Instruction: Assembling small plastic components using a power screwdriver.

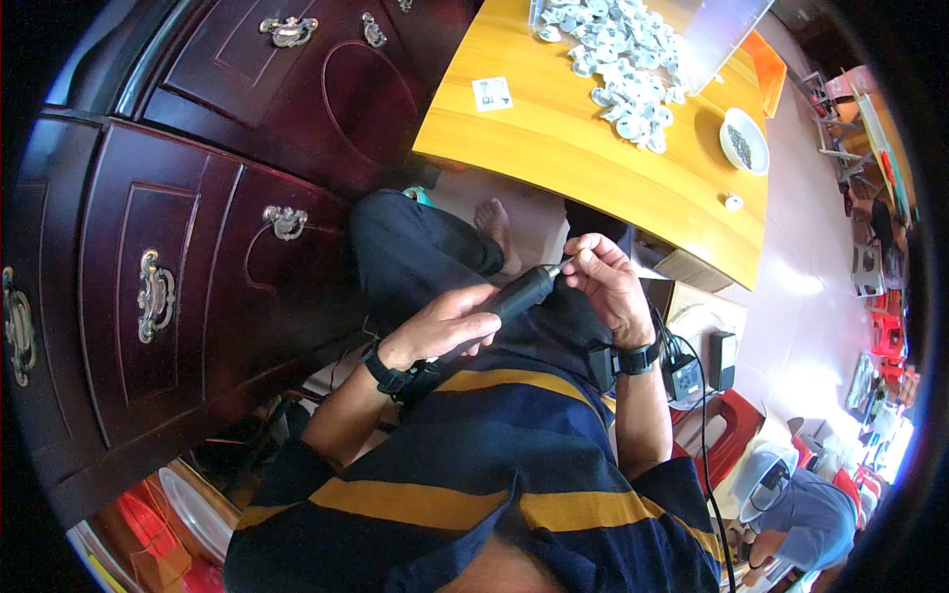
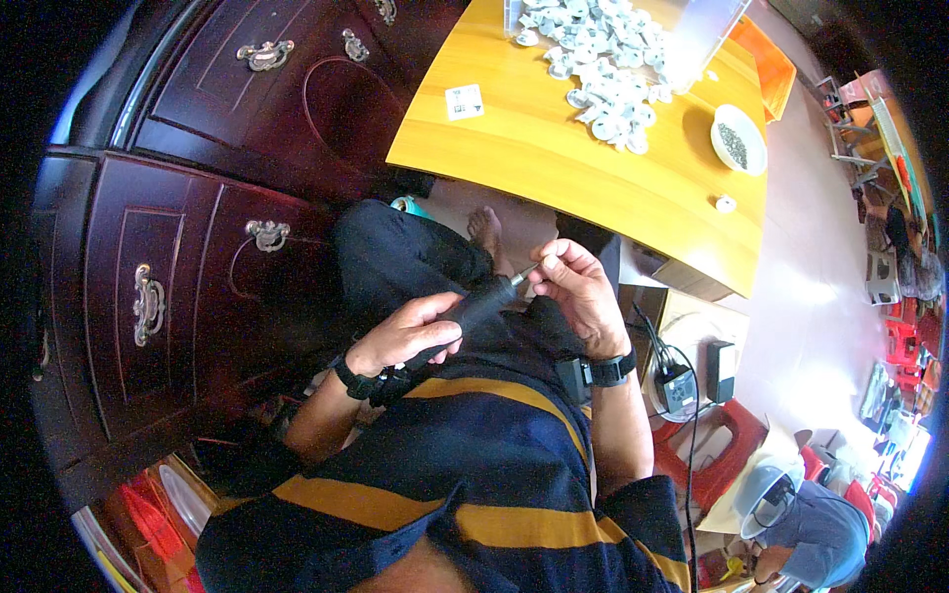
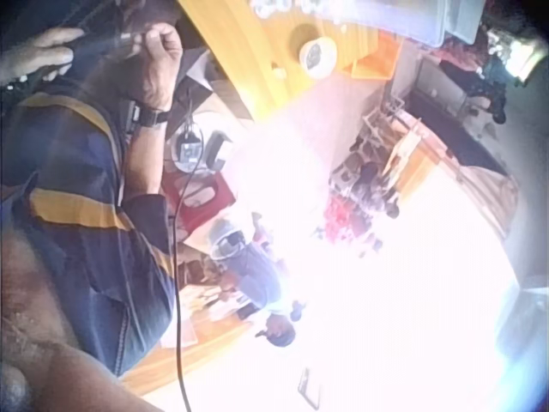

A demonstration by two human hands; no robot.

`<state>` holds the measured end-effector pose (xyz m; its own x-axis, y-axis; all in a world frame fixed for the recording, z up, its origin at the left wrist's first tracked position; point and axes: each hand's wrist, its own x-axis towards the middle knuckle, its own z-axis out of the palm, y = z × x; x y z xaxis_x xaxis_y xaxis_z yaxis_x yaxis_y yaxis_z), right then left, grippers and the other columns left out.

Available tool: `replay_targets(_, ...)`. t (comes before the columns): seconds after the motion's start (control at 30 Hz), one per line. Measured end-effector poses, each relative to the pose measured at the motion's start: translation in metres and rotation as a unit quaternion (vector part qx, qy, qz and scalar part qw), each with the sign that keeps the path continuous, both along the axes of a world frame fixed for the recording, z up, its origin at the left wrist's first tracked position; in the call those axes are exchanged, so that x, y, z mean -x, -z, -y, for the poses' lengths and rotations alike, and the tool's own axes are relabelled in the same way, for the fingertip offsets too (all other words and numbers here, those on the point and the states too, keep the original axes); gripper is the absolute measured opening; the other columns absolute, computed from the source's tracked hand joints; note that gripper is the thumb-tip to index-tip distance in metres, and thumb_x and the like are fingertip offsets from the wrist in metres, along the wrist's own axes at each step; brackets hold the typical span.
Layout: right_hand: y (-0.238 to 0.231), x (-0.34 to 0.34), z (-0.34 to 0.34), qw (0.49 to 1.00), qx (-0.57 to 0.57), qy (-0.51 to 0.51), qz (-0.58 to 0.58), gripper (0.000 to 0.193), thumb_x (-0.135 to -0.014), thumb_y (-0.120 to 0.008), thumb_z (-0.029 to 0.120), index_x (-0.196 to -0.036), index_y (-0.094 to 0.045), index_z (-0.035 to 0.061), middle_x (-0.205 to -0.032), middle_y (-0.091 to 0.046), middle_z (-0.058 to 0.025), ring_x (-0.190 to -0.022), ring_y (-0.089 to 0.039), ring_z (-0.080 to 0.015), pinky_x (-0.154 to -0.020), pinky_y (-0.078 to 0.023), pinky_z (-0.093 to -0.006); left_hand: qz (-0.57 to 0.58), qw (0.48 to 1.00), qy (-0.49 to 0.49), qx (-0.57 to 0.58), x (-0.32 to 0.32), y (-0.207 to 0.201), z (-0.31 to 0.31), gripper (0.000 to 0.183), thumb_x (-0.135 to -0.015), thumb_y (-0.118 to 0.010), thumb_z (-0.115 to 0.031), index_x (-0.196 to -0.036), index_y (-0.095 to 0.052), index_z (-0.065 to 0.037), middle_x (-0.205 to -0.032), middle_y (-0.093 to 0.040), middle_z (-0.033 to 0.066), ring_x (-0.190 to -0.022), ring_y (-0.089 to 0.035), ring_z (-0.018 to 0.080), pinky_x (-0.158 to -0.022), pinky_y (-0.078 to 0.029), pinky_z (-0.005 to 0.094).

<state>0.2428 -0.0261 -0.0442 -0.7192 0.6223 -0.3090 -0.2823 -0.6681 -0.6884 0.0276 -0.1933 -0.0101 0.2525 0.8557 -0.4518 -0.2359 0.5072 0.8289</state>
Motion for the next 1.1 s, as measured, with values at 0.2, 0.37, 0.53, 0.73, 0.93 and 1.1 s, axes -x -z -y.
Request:
replay_targets(0.2, 0.007, -0.003, -0.003, 0.999, 0.044, -0.022, -0.022, 0.009, -0.094, -0.061, 0.010, -0.101, -0.064, 0.0043, -0.103, -0.065, -0.0063, -0.084, -0.066, -0.0122, -0.072, -0.056, -0.0227, -0.005, 1.000, 0.005, -0.008, -0.001, -0.001, 0.000, 0.032, -0.097, -0.055, -0.027, -0.118, -0.051, -0.004, -0.081, -0.057, -0.0009, -0.066, -0.053, 0.0046, -0.060, -0.046, 0.0200)
replay_targets(0.37, 0.004, 0.002, -0.007, 0.998, 0.045, -0.029, -0.039, 0.015, -0.093, -0.062, 0.011, -0.106, -0.064, 0.0039, -0.102, -0.066, -0.0050, -0.086, -0.066, -0.0122, -0.076, -0.056, -0.0248, -0.023, 1.000, -0.007, -0.020, -0.002, -0.003, -0.001, 0.033, -0.096, -0.056, -0.029, -0.117, -0.052, -0.004, -0.082, -0.058, -0.0008, -0.066, -0.054, 0.0049, -0.060, -0.046, 0.0204)
replay_targets(0.53, -0.006, 0.004, -0.013, 0.999, 0.023, -0.035, -0.019, 0.026, -0.093, -0.062, 0.011, -0.118, -0.060, 0.0044, -0.107, -0.067, -0.0037, -0.086, -0.066, -0.0114, -0.076, -0.055, -0.0239, -0.052, 0.998, -0.014, -0.023, -0.003, -0.005, -0.005, 0.035, -0.096, -0.054, -0.025, -0.122, -0.051, -0.001, -0.080, -0.055, 0.0001, -0.067, -0.053, 0.0062, -0.061, -0.048, 0.0222)
replay_targets(0.73, -0.017, 0.000, -0.041, 0.961, -0.202, 0.086, 0.169, 0.031, -0.091, -0.065, 0.010, -0.120, -0.058, 0.0054, -0.100, -0.067, -0.0008, -0.082, -0.063, -0.0100, -0.071, -0.051, -0.0225, -0.046, 0.998, -0.035, -0.023, -0.003, -0.007, -0.003, 0.034, -0.096, -0.054, -0.022, -0.123, -0.051, -0.001, -0.079, -0.056, 0.0005, -0.065, -0.053, 0.0068, -0.060, -0.048, 0.0227)
replay_targets(0.93, -0.050, 0.015, -0.074, 0.732, -0.552, 0.129, 0.379, 0.030, -0.084, -0.068, 0.009, -0.112, -0.062, 0.0059, -0.090, -0.065, -0.0083, -0.066, -0.062, -0.0143, -0.061, -0.050, -0.0277, -0.077, 0.995, -0.041, -0.037, 0.000, -0.008, 0.001, 0.023, -0.096, -0.055, -0.024, -0.107, -0.052, -0.004, -0.081, -0.058, 0.0004, -0.065, -0.055, 0.0065, -0.058, -0.046, 0.0216)
replay_targets(1.1, -0.052, 0.022, -0.113, 0.583, -0.626, 0.173, 0.489, 0.030, -0.080, -0.071, 0.018, -0.107, -0.062, 0.0073, -0.093, -0.065, -0.0168, -0.080, -0.065, -0.0321, -0.068, -0.052, -0.0414, -0.084, 0.994, -0.041, -0.051, 0.000, -0.012, 0.002, 0.020, -0.096, -0.055, -0.023, -0.104, -0.052, -0.004, -0.080, -0.058, 0.0005, -0.065, -0.055, 0.0066, -0.058, -0.046, 0.0218)
